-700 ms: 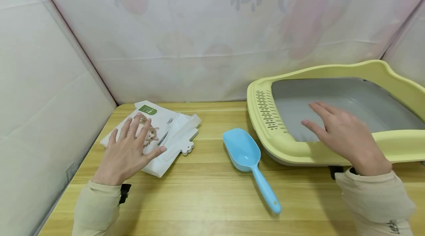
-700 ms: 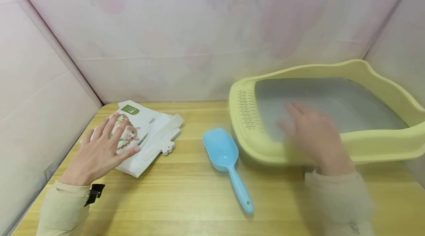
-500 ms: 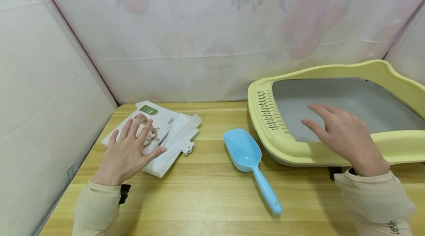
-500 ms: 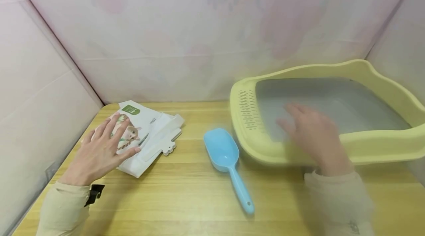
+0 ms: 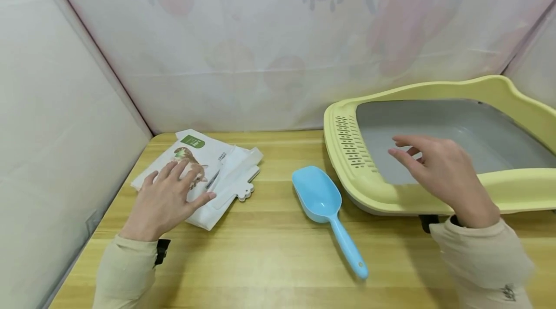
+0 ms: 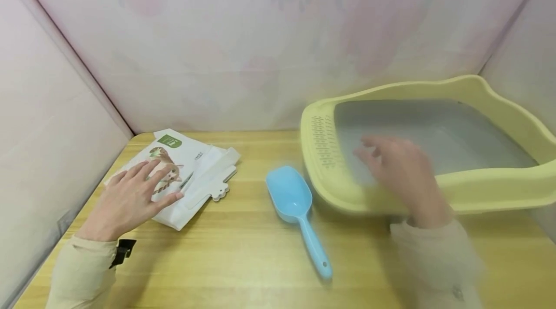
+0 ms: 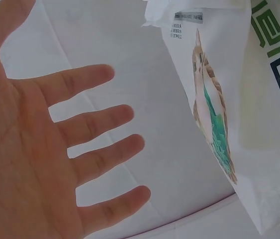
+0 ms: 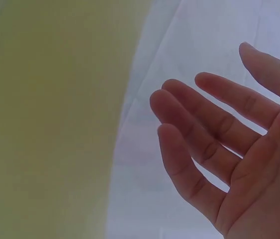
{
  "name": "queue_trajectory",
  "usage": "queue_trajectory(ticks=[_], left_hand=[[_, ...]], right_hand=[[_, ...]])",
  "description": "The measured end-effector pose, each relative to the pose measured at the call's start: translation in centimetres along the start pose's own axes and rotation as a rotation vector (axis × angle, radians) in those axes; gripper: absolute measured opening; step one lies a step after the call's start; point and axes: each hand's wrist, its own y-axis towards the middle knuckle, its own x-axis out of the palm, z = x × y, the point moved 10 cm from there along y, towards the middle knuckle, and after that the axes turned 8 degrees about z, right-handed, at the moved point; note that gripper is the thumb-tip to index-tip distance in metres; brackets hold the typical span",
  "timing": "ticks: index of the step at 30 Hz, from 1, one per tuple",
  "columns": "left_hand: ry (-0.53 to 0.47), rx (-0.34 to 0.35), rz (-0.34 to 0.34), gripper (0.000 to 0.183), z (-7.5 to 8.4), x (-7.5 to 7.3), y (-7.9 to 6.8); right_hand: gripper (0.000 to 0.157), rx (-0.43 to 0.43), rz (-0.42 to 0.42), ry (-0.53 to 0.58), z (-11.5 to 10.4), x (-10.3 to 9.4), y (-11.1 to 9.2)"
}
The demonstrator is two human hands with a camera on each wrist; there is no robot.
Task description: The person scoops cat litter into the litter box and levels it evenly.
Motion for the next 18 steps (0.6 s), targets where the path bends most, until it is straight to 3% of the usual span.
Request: queue_trajectory(ticks=[12, 18], left_hand=[[0.037, 0.042, 0.054, 0.050, 0.5, -0.5, -0.1], [0.023, 0.029, 0.019, 0.044, 0.6, -0.2, -0.2]], right_hand=[[0.020, -0.052, 0.041, 0.059, -1.8, 0.0, 0.8], [0.021, -0.064, 0.060, 0.070, -2.4, 0.2, 0.8]])
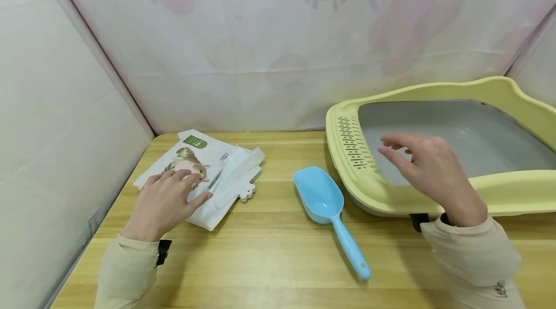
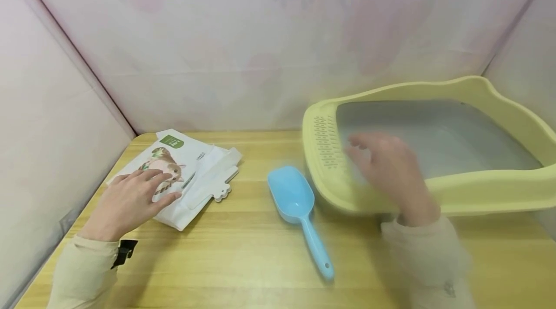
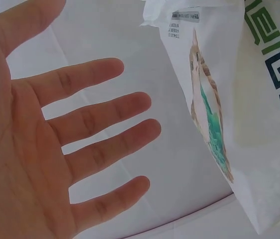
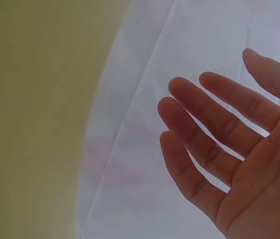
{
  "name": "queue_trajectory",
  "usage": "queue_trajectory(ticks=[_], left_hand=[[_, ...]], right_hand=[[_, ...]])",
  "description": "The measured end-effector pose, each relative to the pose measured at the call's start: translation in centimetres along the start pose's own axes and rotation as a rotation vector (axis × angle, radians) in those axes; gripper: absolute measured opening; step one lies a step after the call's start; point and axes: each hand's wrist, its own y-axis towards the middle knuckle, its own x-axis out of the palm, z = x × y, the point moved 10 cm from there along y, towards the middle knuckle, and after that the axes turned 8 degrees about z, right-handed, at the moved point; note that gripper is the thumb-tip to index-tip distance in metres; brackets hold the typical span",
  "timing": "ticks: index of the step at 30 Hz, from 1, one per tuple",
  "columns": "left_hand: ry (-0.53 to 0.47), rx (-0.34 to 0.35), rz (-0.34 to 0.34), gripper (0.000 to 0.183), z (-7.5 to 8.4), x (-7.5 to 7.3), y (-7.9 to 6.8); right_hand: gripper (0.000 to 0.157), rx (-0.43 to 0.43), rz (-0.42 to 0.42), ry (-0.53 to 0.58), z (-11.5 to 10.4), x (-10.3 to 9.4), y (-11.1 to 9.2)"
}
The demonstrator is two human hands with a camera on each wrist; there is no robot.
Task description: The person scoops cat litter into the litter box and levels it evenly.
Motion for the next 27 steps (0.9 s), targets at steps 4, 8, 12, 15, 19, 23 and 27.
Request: queue_trajectory(ticks=[4, 8, 12, 15, 19, 23, 27], left_hand=[[-0.012, 0.005, 0.002, 0.042, 0.1, 0.1, -0.1], [-0.016, 0.022, 0.016, 0.041, 0.3, 0.1, -0.1], [-0.009, 0.031, 0.030, 0.041, 0.3, 0.0, 0.0], [-0.011, 0.036, 0.018, 0.042, 0.4, 0.3, 0.1], [-0.009, 0.041, -0.008, 0.044, 0.6, 0.7, 0.2], [0.003, 0.038, -0.013, 0.045, 0.6, 0.8, 0.2], [0.010, 0.039, -0.012, 0.045, 0.6, 0.7, 0.1]], right_hand=[[0.021, -0.023, 0.005, 0.014, -0.7, 0.3, 0.2], [0.019, -0.062, 0.011, 0.030, -1.6, 0.6, 0.5], [0.020, -0.081, 0.005, 0.049, -2.2, 0.8, 0.8], [0.021, -0.081, -0.004, 0.061, -2.4, 1.0, 0.9], [0.021, -0.092, -0.015, 0.073, -2.8, 1.3, 1.1], [0.021, -0.098, -0.031, 0.083, -3.3, 1.7, 1.3], [0.019, -0.102, -0.049, 0.102, -4.0, 2.1, 1.5]])
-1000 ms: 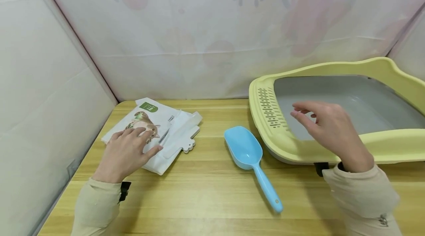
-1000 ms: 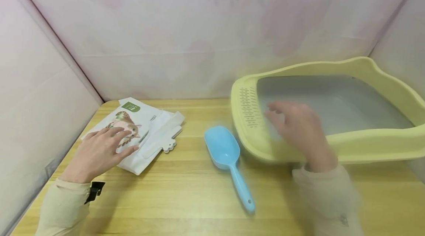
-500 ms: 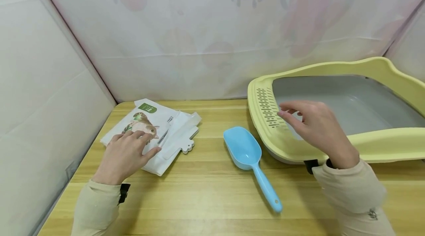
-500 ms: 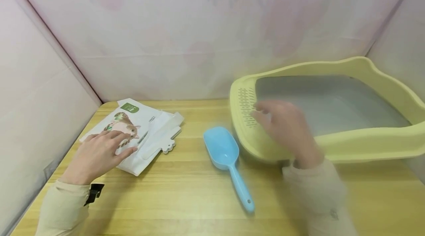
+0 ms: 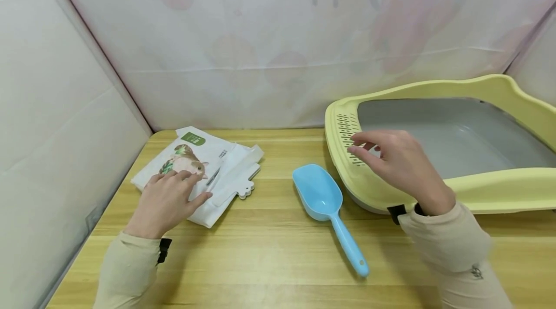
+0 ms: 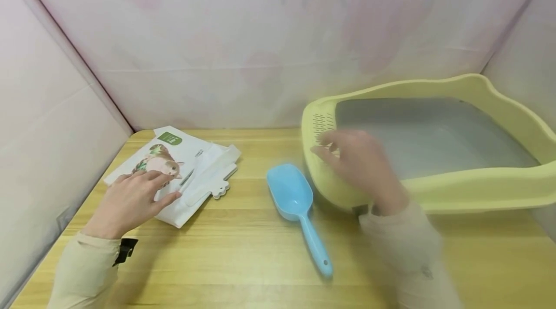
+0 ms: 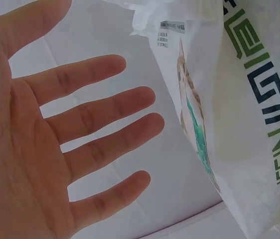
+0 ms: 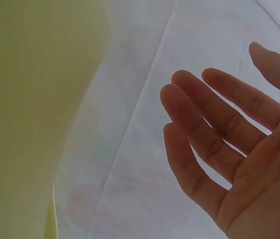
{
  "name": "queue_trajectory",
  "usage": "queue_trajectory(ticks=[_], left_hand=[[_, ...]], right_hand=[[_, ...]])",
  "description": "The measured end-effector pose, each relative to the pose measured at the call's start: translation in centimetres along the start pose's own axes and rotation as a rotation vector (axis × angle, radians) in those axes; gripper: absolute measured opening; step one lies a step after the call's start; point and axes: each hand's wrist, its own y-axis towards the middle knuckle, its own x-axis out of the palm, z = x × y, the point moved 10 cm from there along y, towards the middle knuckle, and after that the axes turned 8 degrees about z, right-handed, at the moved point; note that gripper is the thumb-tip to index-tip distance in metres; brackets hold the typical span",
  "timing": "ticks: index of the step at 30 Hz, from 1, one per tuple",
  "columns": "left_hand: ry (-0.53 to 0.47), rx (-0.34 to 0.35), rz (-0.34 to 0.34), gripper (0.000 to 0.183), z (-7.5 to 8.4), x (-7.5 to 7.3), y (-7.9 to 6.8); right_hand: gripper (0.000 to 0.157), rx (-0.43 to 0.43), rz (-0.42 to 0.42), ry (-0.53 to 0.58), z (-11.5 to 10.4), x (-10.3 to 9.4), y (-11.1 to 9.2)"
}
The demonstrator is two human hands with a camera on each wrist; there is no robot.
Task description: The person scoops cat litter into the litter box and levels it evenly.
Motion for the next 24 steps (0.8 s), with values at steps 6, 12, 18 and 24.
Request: queue_trajectory(ticks=[6, 12, 18, 24], left_hand=[[-0.008, -0.001, -0.004, 0.044, -0.1, -0.1, -0.1], [0.000, -0.003, -0.004, 0.042, -0.3, 0.0, -0.5], [-0.008, -0.007, -0.008, 0.045, -0.4, 0.2, -0.8], [-0.008, -0.012, -0.005, 0.045, -0.5, 0.4, -1.0]], right_hand=[[0.016, -0.005, -0.021, 0.019, -0.9, 0.6, 0.6], [0.014, -0.013, -0.040, 0.036, -1.4, 1.2, 1.3], [0.012, -0.037, -0.056, 0.053, -1.9, 1.9, 1.8], [0.007, -0.037, -0.068, 0.083, -2.5, 2.4, 2.4]])
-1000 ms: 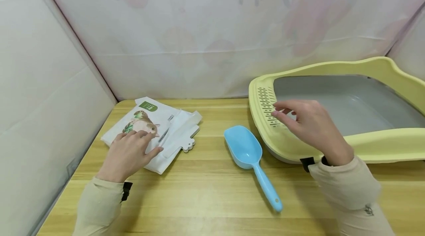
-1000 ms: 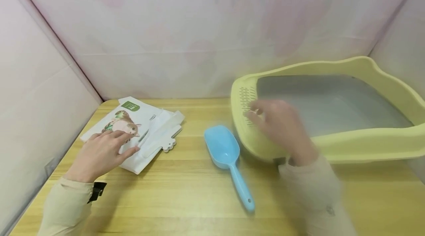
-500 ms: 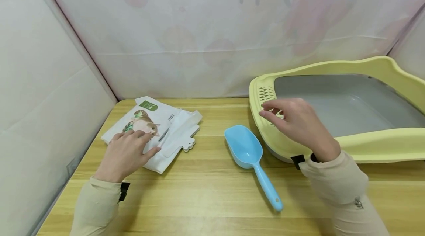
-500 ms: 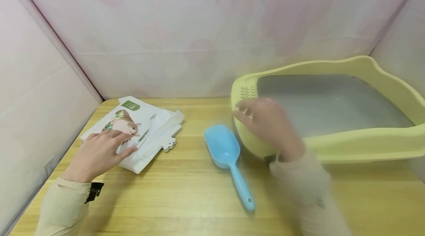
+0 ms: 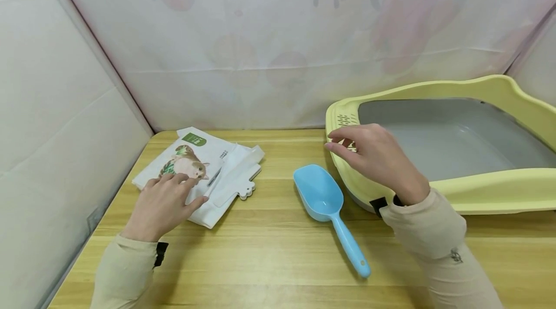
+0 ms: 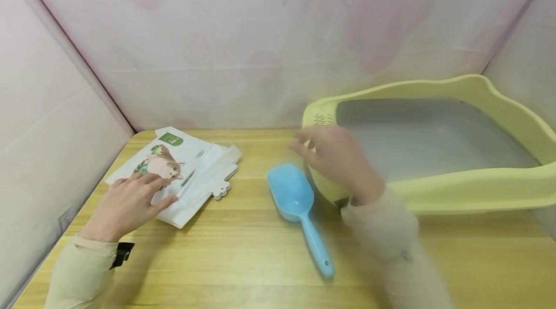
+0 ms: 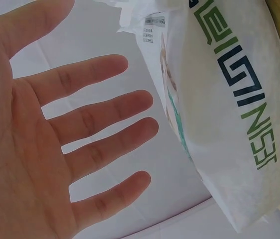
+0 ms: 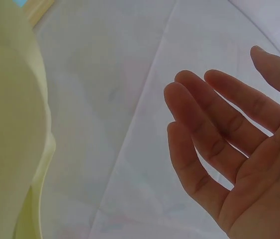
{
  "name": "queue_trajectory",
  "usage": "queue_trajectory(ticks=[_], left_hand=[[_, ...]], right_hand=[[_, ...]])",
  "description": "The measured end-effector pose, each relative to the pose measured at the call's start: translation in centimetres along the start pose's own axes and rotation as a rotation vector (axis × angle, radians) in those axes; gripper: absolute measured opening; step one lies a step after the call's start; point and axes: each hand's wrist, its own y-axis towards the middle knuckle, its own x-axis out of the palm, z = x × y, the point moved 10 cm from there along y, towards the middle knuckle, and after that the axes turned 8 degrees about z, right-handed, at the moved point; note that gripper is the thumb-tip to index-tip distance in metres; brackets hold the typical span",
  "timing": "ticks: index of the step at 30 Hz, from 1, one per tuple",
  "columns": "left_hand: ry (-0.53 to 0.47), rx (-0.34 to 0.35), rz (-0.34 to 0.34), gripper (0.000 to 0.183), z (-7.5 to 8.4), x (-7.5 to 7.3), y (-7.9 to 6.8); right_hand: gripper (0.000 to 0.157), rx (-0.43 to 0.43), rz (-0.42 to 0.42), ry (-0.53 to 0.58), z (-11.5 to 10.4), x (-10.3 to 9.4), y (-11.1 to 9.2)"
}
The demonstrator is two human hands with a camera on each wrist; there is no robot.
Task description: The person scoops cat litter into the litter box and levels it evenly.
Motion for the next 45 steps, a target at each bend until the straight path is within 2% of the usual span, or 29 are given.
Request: queue_trajectory(ticks=[21, 30, 45], left_hand=[[0.006, -0.004, 0.004, 0.044, -0.2, 0.6, -0.3], [0.011, 0.004, 0.013, 0.045, -0.2, 0.7, -0.3], [0.005, -0.008, -0.003, 0.040, -0.4, 1.1, -0.4]], right_hand=[[0.014, 0.030, -0.100, 0.003, -0.6, 2.4, 1.2], [0.012, -0.016, -0.108, 0.011, -1.3, 3.0, 1.6], [0.014, -0.028, -0.161, 0.022, -1.9, 4.5, 2.3]])
